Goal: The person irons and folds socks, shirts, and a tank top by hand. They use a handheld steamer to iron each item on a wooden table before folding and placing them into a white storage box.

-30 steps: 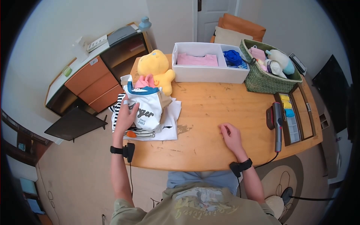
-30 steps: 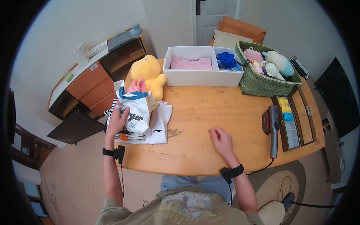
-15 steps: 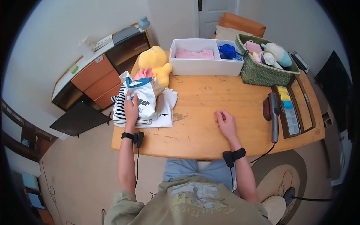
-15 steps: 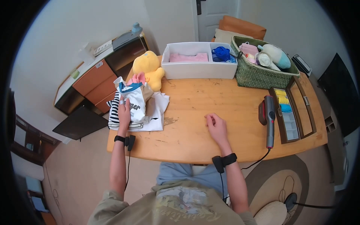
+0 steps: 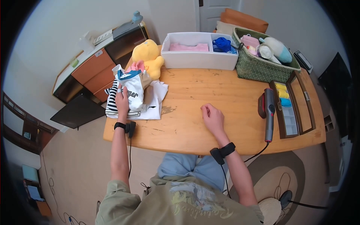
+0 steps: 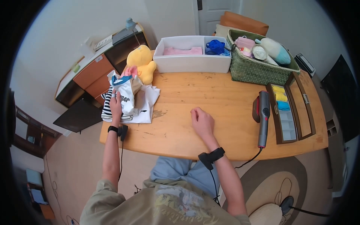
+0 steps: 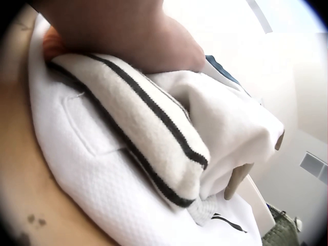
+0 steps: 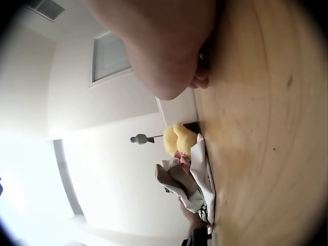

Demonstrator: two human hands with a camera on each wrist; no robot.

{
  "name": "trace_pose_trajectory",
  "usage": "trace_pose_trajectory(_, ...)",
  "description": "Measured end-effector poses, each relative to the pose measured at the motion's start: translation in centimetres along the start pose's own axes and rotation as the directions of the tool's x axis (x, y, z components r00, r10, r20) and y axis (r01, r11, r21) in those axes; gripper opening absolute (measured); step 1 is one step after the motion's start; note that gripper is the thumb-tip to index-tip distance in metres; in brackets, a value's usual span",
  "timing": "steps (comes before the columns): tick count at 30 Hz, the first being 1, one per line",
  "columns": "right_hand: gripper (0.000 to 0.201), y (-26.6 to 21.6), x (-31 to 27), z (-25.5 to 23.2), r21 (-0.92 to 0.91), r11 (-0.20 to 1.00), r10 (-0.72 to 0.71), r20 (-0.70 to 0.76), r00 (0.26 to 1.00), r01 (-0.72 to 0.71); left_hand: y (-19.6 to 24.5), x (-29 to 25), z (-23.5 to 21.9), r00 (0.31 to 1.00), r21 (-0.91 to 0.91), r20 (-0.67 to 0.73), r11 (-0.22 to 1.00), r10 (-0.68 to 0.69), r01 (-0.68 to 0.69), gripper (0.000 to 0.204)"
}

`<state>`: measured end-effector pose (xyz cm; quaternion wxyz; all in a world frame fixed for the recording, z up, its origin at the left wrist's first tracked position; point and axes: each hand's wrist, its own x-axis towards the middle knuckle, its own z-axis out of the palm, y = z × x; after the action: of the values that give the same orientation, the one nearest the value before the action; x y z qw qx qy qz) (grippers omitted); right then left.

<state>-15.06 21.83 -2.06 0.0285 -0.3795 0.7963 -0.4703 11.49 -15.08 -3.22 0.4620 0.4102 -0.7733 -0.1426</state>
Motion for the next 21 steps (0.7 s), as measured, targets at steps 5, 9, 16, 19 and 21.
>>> trace_pose_trajectory(5, 0.018, -0.1, -0.1, 0.0, 0.026, 1.000, 0.001, 0.000, 1.000, -0.001, 2.1, -0.4, -0.9, 0.997, -0.032, 0.028, 0.996, -0.078, 0.079, 0.054)
trace_pose_trajectory(9, 0.018, -0.2, -0.1, -0.1, 0.035, 0.999, 0.011, 0.008, 1.000, -0.011, 2.5, -0.2, -1.0, 0.985, -0.010, 0.074, 0.987, -0.158, 0.159, 0.052)
trace_pose_trajectory(16, 0.014, 0.4, -0.2, 0.0, 0.171, 0.984, 0.055, 0.013, 0.998, -0.056, 1.9, -0.4, -0.8, 0.988, -0.037, 0.095, 0.991, -0.124, 0.128, 0.051)
trace_pose_trajectory(19, 0.017, 0.5, -0.2, -0.3, 0.250, 0.964, 0.082, 0.029, 0.996, -0.086, 2.2, -0.4, -1.0, 0.987, -0.054, 0.103, 0.990, -0.126, 0.132, 0.051)
trace_pose_trajectory(21, 0.021, 0.7, -0.4, -0.4, 0.295, 0.949, 0.102, 0.057, 0.993, -0.114, 2.5, -0.2, -1.4, 0.983, -0.119, 0.122, 0.981, -0.140, 0.154, 0.051)
